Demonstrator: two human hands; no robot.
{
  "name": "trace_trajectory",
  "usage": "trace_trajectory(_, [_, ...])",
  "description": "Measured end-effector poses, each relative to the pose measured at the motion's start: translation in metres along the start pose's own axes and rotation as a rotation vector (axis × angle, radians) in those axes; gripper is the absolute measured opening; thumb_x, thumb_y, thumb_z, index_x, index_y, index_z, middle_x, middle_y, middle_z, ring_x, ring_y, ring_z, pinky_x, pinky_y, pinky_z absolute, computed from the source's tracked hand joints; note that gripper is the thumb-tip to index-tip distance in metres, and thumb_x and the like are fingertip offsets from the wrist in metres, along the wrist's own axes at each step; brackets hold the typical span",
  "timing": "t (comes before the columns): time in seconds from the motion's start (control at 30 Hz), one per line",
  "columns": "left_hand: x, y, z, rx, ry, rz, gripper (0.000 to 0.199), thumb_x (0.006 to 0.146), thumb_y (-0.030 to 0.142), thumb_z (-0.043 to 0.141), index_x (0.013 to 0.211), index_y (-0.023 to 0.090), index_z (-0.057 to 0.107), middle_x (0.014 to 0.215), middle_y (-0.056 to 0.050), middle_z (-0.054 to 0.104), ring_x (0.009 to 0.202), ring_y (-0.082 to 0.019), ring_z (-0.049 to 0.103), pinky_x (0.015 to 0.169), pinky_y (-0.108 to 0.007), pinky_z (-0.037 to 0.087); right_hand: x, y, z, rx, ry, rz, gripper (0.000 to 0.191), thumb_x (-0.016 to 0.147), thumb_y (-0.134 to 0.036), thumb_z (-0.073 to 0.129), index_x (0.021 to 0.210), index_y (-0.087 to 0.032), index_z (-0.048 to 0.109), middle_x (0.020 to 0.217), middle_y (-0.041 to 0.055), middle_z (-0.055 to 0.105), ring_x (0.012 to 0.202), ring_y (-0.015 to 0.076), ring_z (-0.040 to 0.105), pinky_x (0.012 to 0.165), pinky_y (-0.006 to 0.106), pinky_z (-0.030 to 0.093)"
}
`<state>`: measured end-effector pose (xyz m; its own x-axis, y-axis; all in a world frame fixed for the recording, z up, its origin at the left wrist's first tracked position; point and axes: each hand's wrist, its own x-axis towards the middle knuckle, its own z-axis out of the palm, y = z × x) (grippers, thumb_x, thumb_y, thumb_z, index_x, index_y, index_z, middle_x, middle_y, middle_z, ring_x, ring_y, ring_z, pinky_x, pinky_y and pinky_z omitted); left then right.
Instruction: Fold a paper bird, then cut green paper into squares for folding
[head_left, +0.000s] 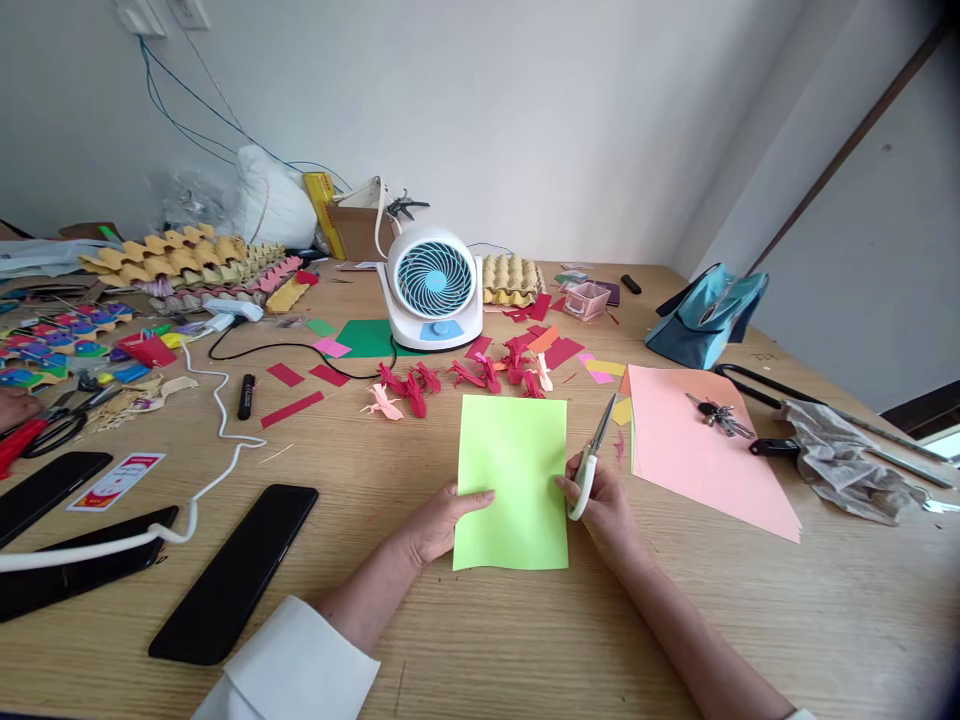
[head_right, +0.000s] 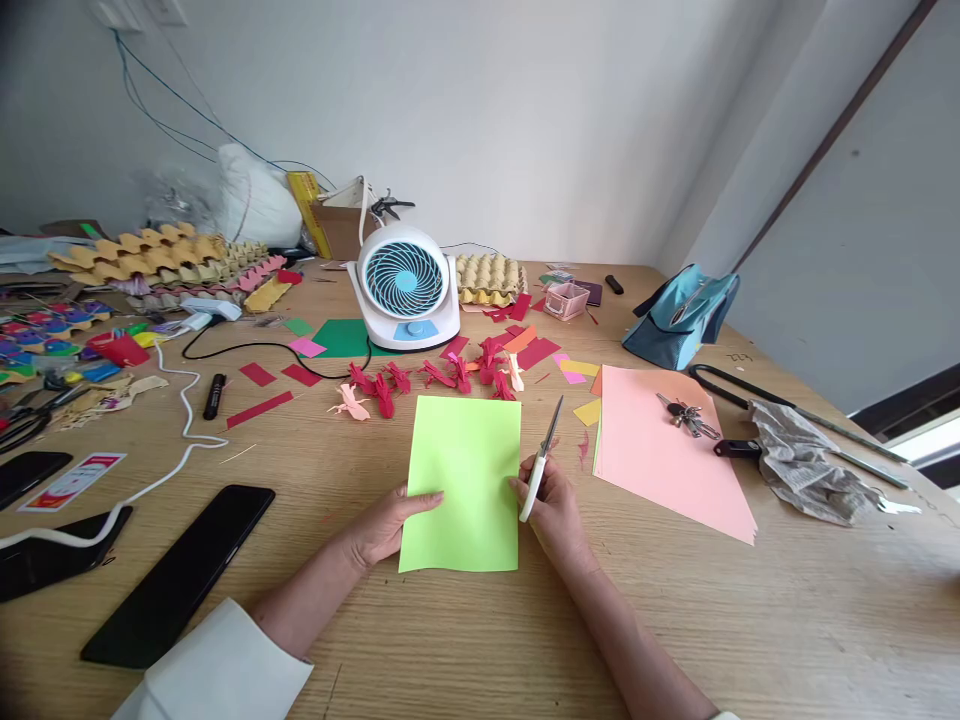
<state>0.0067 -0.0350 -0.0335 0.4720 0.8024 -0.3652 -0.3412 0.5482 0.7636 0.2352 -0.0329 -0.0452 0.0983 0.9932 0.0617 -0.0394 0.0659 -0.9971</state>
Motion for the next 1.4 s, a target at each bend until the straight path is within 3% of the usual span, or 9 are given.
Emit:
trace_trajectory(0.4, [0.002,-0.005,0.001,0.296,0.103,0.088,0.063,0.062,0.047,0.084,0.114,0.014,0.069,0.121,-0.015,0.069,0.113,-0.033,0.064,0.099,-0.045,0.049,0.001,0.001,0.0,-0.017,0.003,-0.046,0.035,0.07,-0.045,0.078,0.084,-0.022,0.056,0.075,-0.0015,0.052,0.064,0.014,0.046,0.057,0.027,0.039])
trace_trajectory(0.6, [0.004,0.003,-0.009,0.25,0.144,0.156,0.062,0.063,0.042,0.085,0.116,0.015,0.068,0.123,-0.015,0.068,0.117,-0.034,0.062,0.102,-0.047,0.047,0.0,0.004,-0.003,0.029,0.005,-0.001,0.038,0.074,-0.047,0.076,0.093,-0.022,0.055,0.074,-0.0025,0.055,0.06,0.0133,0.046,0.054,0.027,0.039])
trace_trajectory(0.77, [-0.001,0.028,-0.021,0.129,0.259,0.273,0.064,0.06,0.033,0.088,0.118,0.016,0.067,0.127,-0.014,0.066,0.122,-0.034,0.059,0.106,-0.046,0.046,-0.001,-0.004,-0.003,0.041,0.018,0.041,0.039,0.076,-0.051,0.073,0.093,-0.021,0.056,0.076,-0.0001,0.059,0.064,0.0144,0.053,0.057,0.027,0.043])
trace_trajectory(0.9, [-0.007,0.052,-0.034,0.039,0.467,0.398,0.061,0.059,0.023,0.088,0.115,0.016,0.068,0.129,-0.012,0.065,0.125,-0.033,0.057,0.104,-0.043,0.049,-0.006,-0.012,0.001,0.018,-0.13,0.077,0.043,0.08,-0.06,0.065,0.089,-0.019,0.058,0.072,0.0013,0.061,0.059,0.0138,0.055,0.051,0.025,0.043])
trace_trajectory(1.03, [-0.012,0.068,-0.049,-0.018,0.587,0.567,0.051,0.065,0.013,0.082,0.114,0.019,0.069,0.123,-0.009,0.07,0.122,-0.03,0.06,0.102,-0.041,0.052,-0.013,-0.016,0.004,0.03,-0.407,0.139,0.047,0.083,-0.064,0.059,0.09,-0.017,0.061,0.067,0.0012,0.061,0.054,0.0131,0.056,0.049,0.024,0.043])
trace_trajectory(1.2, [-0.013,0.072,-0.056,-0.057,0.623,0.62,0.048,0.069,0.007,0.076,0.114,0.02,0.07,0.121,-0.008,0.07,0.124,-0.029,0.058,0.103,-0.04,0.052,-0.022,-0.019,0.002,0.039,-0.763,0.201,0.05,0.087,-0.065,0.052,0.094,-0.016,0.063,0.071,0.0041,0.065,0.058,0.0147,0.062,0.054,0.025,0.047])
trace_trajectory(1.4, [-0.012,0.071,-0.051,-0.115,0.613,0.542,0.046,0.074,0.006,0.07,0.118,0.019,0.068,0.128,-0.009,0.066,0.122,-0.028,0.06,0.102,-0.041,0.053,-0.023,-0.026,-0.002,0.024,-0.893,0.182,0.054,0.091,-0.064,0.046,0.095,-0.014,0.067,0.067,0.0044,0.065,0.057,0.0137,0.059,0.058,0.026,0.046])
